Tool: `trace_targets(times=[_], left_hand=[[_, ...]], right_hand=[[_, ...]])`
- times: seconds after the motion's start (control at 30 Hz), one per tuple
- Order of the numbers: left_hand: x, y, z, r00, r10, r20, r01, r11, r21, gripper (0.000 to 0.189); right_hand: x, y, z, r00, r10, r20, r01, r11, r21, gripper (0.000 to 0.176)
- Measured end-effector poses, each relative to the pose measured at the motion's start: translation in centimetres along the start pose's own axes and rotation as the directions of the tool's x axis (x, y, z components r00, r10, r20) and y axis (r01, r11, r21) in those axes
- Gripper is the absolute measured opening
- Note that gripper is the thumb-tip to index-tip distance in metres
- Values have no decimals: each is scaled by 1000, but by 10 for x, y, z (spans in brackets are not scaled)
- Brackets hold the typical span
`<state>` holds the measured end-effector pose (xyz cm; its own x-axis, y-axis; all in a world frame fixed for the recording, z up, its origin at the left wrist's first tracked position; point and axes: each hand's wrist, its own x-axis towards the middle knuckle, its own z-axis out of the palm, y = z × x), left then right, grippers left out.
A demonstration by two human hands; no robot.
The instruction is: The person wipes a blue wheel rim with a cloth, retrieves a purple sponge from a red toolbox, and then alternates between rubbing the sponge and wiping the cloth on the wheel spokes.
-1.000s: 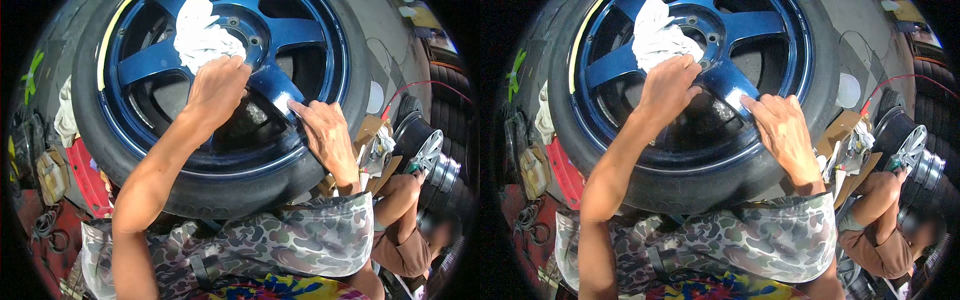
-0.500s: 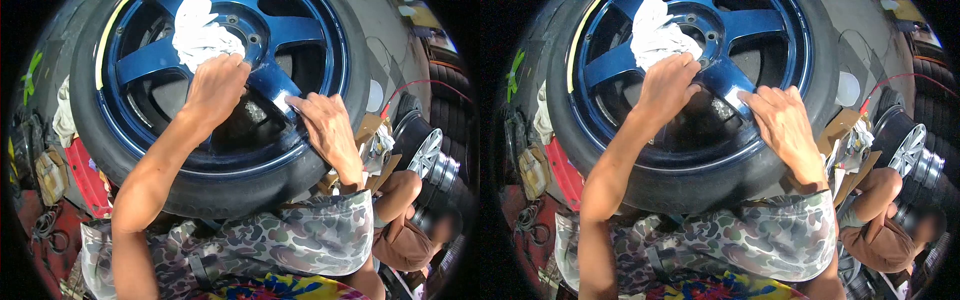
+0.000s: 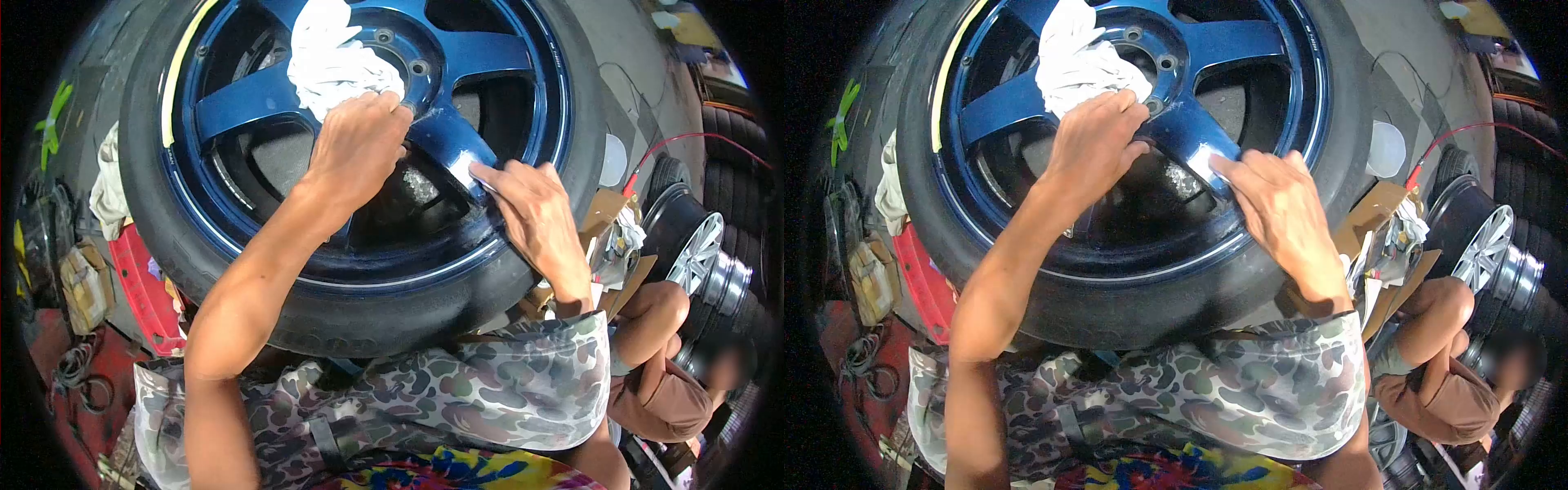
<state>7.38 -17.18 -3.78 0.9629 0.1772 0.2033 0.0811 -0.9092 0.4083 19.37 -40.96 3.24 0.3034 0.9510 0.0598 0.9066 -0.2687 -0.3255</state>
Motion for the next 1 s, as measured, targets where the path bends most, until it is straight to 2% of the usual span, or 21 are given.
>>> trace_targets(times=[0.1,0.17,0.23,0.33,0.43,0.57,0.67,0.77,0.83,0.9,1.0], left_hand=[[-2,-1,1,1000,-5,-11,5,1000,16,33],[0,1,2,1000,4,-2,-4,1000,25,33],[1,1,-1,999,-15,42,15,1000,17,33],[0,-1,1,1000,14,-9,-14,1000,-5,32],[-1,-1,2,1000,1,2,-1,1000,18,33],[2,1,0,1000,5,7,-5,1000,7,33],[0,0,-1,1000,-1,15,1,1000,-1,33],[-1,0,0,1000,3,-28,-4,1000,-26,23],[0,-1,1,1000,-10,26,9,1000,26,34],[2,1,1,1000,-1,24,0,1000,9,34],[1,-1,0,1000,-1,12,1,1000,1,34]], right_hand=[[-5,-3,-3,996,48,80,-46,998,-30,35],[2,0,1,999,-32,15,32,999,-23,34],[9,-1,12,998,-32,-50,33,999,30,33],[-1,-2,6,1000,-10,-8,11,999,42,34],[-5,-5,1,998,10,57,-10,1000,13,34],[3,-4,10,999,-5,-47,7,999,50,35],[-5,-4,5,999,34,25,-35,998,50,34],[-5,-4,1,999,30,38,-31,999,19,35],[0,-3,8,1000,20,16,-20,1000,-6,35],[5,-3,13,997,4,-72,-1,999,50,35],[-1,-4,3,1000,30,-9,-30,999,39,34]])
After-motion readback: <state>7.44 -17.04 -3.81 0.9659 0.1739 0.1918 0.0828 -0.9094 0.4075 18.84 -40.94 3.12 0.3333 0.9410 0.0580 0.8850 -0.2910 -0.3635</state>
